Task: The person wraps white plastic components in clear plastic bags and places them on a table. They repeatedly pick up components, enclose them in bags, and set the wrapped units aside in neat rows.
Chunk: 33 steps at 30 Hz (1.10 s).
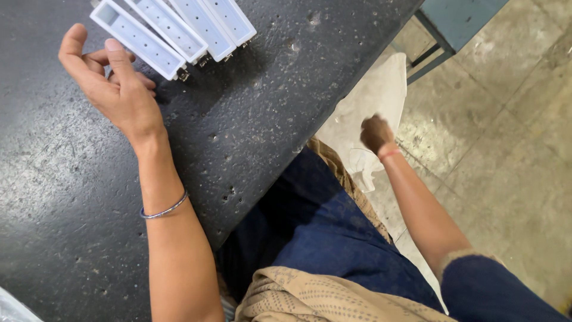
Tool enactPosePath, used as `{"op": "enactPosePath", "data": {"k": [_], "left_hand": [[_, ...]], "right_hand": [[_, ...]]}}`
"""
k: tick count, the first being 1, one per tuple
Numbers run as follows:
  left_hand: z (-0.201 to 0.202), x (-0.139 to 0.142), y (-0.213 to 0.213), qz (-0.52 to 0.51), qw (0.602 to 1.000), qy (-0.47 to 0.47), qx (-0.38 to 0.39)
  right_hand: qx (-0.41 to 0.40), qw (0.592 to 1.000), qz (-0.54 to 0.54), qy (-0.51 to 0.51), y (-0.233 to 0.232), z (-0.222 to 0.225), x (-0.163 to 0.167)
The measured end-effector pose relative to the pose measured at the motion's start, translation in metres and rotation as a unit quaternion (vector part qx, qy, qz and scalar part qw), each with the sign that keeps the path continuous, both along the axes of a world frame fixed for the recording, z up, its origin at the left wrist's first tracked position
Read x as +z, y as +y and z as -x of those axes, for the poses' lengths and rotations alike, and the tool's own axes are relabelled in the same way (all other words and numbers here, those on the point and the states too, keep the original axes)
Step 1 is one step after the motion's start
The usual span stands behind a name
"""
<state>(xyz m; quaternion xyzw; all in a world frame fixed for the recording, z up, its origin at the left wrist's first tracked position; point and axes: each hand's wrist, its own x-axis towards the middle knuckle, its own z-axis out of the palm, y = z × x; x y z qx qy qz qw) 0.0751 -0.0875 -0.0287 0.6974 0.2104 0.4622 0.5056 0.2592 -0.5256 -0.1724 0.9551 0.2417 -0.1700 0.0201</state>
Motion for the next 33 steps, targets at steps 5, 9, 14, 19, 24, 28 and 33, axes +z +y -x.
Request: {"op": "enactPosePath", "data": {"k": [5, 9, 14, 19, 24, 28, 33], "left_hand": [[-0.002, 0.008, -0.003, -0.006, 1.0, 0.024, -0.004], [-0.004, 0.017, -0.007, 0.005, 0.999, 0.048, -0.005], [-0.007, 0.026, -0.013, 0.003, 0.997, 0.073, -0.001], [-0.008, 0.029, -0.015, -0.006, 0.997, 0.083, -0.004], [-0.008, 0.027, -0.013, -0.021, 0.996, 0.091, -0.008], [-0.008, 0.025, -0.012, -0.013, 0.996, 0.092, -0.015], [-0.005, 0.024, -0.011, -0.027, 0.996, 0.086, -0.018]], "right_hand": [[-0.176, 0.96, 0.125, 0.18, 0.034, -0.021, -0.028], [-0.171, 0.983, -0.055, -0.043, 0.045, -0.042, -0.034], [-0.289, 0.936, -0.201, 0.02, 0.06, -0.072, -0.068], [-0.364, 0.862, -0.274, 0.223, 0.058, -0.06, -0.092], [-0.591, 0.659, -0.448, 0.124, 0.045, -0.055, -0.087], [-0.499, 0.736, -0.446, -0.101, 0.022, -0.053, -0.074], [-0.4, 0.8, -0.431, -0.115, 0.023, -0.045, -0.05]]}}
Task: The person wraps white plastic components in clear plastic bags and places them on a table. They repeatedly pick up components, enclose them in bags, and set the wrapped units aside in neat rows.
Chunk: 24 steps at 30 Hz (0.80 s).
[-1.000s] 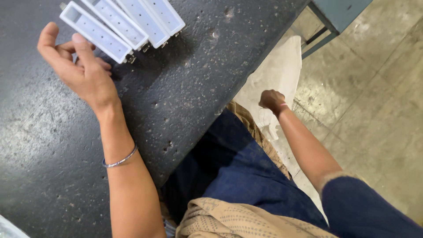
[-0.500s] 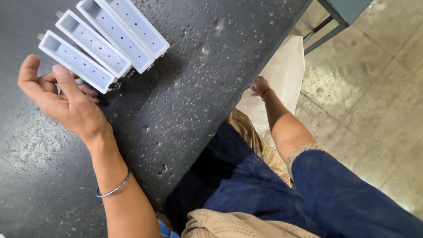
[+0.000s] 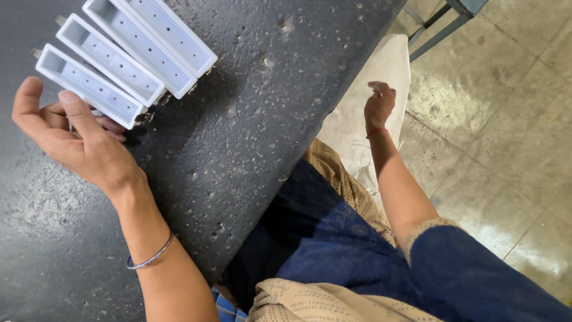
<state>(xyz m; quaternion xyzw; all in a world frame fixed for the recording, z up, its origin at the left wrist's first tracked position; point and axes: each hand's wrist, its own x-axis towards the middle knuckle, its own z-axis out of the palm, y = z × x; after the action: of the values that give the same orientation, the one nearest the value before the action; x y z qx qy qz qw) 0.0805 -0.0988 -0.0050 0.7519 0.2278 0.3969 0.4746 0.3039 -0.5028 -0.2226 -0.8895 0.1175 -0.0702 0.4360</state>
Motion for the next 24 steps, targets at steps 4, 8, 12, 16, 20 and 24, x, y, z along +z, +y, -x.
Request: {"op": "enactPosePath", "data": {"k": [4, 8, 12, 16, 20, 24], "left_hand": [[0.002, -0.001, 0.002, 0.003, 1.0, -0.001, 0.004], [0.003, -0.002, 0.001, 0.001, 1.0, -0.001, 0.002], [0.002, -0.002, 0.001, 0.007, 1.0, -0.013, 0.004], [0.005, -0.002, 0.004, 0.012, 1.0, -0.021, 0.017], [0.005, -0.006, 0.004, 0.007, 1.0, -0.021, 0.007], [0.006, -0.007, 0.004, 0.014, 1.0, -0.027, 0.001]], "right_hand": [[0.111, 0.994, -0.016, 0.008, 0.019, 0.011, 0.026], [0.302, 0.942, 0.147, -0.025, 0.047, 0.024, 0.023], [0.316, 0.909, 0.27, 0.037, 0.059, 0.025, 0.0], [0.251, 0.953, 0.171, -0.01, 0.026, 0.009, -0.005], [0.287, 0.955, 0.063, -0.045, -0.015, 0.003, 0.014], [0.318, 0.938, -0.135, -0.017, -0.035, 0.009, 0.042]]}}
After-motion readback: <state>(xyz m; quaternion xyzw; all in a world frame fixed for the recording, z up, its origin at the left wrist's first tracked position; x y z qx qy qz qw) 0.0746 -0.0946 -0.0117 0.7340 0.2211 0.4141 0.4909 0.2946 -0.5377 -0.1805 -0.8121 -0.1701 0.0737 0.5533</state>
